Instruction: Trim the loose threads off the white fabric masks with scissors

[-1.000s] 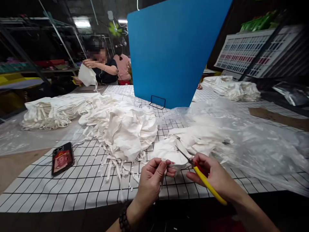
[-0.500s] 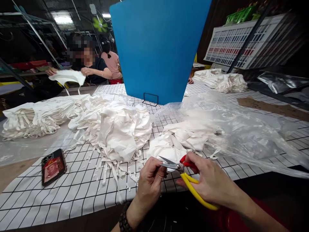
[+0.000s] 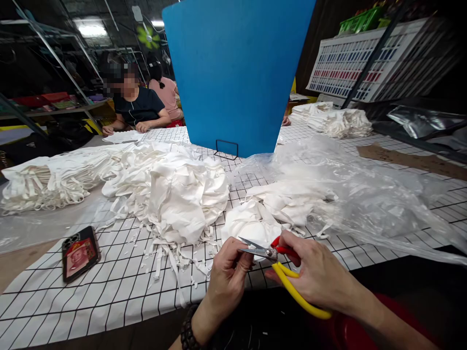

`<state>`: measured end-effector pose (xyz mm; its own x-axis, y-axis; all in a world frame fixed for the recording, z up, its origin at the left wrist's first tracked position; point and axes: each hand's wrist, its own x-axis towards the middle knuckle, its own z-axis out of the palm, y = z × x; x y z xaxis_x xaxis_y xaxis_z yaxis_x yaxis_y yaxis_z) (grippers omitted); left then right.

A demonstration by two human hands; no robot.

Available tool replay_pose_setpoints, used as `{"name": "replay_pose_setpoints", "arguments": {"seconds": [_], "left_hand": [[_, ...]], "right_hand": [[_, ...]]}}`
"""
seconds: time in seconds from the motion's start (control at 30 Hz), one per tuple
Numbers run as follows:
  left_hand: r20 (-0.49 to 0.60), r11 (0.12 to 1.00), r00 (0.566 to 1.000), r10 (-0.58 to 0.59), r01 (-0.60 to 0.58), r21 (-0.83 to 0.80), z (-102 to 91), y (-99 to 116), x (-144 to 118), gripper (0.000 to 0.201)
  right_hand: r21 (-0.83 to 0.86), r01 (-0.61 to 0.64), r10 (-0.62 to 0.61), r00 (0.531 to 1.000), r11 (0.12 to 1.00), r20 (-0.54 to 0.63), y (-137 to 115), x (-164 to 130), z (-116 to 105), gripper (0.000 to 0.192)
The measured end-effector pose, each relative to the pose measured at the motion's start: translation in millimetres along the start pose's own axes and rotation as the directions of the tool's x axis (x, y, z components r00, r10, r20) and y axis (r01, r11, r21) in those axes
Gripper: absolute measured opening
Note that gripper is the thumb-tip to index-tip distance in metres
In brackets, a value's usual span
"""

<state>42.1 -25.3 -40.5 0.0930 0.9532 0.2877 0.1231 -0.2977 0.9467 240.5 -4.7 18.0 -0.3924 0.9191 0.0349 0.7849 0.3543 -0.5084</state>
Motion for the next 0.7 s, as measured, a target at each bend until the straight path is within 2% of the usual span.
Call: {"name": "replay_pose_setpoints", "arguments": {"seconds": [0.23, 0.5, 0.6, 0.7], "left_hand": [[0.046, 0.999, 0.998, -0.044, 0.045, -0.018, -1.3, 2.1, -1.8, 0.019], [0.096, 0.999, 0.995, -0.010, 0.007, 0.038, -3.7, 7.0, 0.0, 0.018], [0.089, 0.999, 0.996, -0.030, 0.026, 0.038, -2.7, 7.1, -2.7, 0.020], [0.097, 0.999, 0.994, -0.041, 0.037, 0.039, -4.5, 3.2, -9.6, 0.022]], "right_hand": [[-0.049, -0.019, 0.022, 0.998, 0.999, 0.064, 6.9, -0.5, 0.7, 0.035], [-0.045, 0.016, -0.013, 0.998, 0.999, 0.056, 7.3, -1.7, 3.5, 0.035], [0.016, 0.020, -0.021, 0.998, 1.000, 0.060, 13.9, -3.3, 6.4, 0.032], [0.202, -0.034, 0.018, 0.997, 0.979, 0.078, 33.1, 1.4, 8.1, 0.032]]}}
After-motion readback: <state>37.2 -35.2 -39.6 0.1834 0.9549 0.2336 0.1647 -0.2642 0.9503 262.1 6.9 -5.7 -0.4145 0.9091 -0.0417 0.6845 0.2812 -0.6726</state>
